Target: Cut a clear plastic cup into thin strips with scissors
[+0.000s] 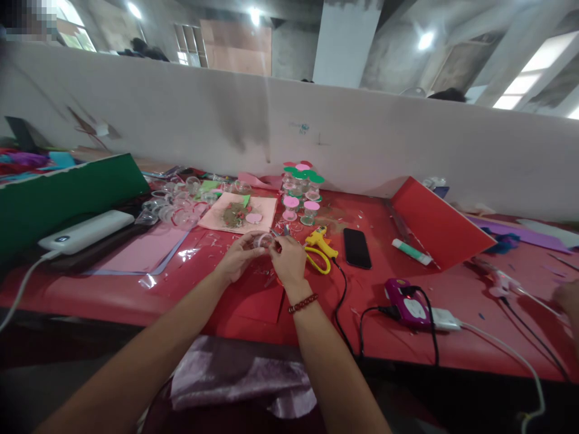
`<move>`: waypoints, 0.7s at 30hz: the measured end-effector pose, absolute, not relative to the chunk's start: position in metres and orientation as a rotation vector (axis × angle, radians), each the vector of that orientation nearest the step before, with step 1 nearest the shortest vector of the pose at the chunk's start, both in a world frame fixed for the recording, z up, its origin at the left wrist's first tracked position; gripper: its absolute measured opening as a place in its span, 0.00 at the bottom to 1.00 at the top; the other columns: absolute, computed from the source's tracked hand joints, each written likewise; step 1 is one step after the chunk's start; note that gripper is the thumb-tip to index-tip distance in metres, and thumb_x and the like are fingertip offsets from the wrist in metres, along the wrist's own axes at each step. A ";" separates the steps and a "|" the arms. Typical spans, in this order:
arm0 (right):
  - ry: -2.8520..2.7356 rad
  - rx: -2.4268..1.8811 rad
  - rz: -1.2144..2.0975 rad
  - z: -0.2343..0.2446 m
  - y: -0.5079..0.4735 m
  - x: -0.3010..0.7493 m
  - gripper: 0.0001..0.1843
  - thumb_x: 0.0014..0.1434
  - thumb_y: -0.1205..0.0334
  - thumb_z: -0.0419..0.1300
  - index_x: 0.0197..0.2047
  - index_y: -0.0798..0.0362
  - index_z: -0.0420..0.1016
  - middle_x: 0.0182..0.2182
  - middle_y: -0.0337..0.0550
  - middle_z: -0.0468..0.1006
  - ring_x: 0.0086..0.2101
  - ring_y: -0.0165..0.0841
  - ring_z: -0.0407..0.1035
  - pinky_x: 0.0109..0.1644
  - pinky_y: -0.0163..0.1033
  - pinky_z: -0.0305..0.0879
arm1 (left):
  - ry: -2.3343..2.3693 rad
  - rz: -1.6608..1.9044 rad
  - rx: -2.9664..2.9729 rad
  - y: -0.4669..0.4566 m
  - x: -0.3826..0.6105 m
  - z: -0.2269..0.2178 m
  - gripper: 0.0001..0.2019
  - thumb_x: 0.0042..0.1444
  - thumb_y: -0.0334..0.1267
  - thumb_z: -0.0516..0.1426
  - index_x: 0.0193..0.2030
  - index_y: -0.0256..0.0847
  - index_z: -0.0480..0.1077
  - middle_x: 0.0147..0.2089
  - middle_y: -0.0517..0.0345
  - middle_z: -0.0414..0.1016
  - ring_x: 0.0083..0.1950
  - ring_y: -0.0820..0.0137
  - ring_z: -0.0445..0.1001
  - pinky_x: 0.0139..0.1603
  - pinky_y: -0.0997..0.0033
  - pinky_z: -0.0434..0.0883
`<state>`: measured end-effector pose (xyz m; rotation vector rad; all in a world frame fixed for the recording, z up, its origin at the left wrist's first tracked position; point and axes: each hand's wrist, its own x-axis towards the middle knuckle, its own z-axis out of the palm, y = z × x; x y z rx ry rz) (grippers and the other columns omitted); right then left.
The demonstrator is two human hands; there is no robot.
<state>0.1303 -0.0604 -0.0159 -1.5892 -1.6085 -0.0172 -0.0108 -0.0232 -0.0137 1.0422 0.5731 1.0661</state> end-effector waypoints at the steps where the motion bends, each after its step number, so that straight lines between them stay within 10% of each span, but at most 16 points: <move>1: -1.606 -1.588 -0.013 -0.016 -0.061 0.130 0.07 0.58 0.65 0.56 0.31 0.51 0.75 0.31 0.41 0.77 0.33 0.31 0.69 0.39 0.34 0.60 | 0.571 1.065 1.042 -0.023 -0.011 -0.014 0.24 0.33 0.32 0.70 0.42 0.40 0.74 0.41 0.56 0.77 0.41 0.69 0.74 0.49 0.66 0.67; 21: -1.513 -1.484 0.133 -0.016 -0.057 0.131 0.08 0.55 0.64 0.55 0.27 0.52 0.74 0.27 0.40 0.76 0.29 0.32 0.67 0.36 0.35 0.60 | 0.521 1.075 1.036 -0.023 -0.012 -0.013 0.22 0.36 0.29 0.69 0.42 0.38 0.74 0.42 0.55 0.77 0.42 0.70 0.73 0.47 0.68 0.68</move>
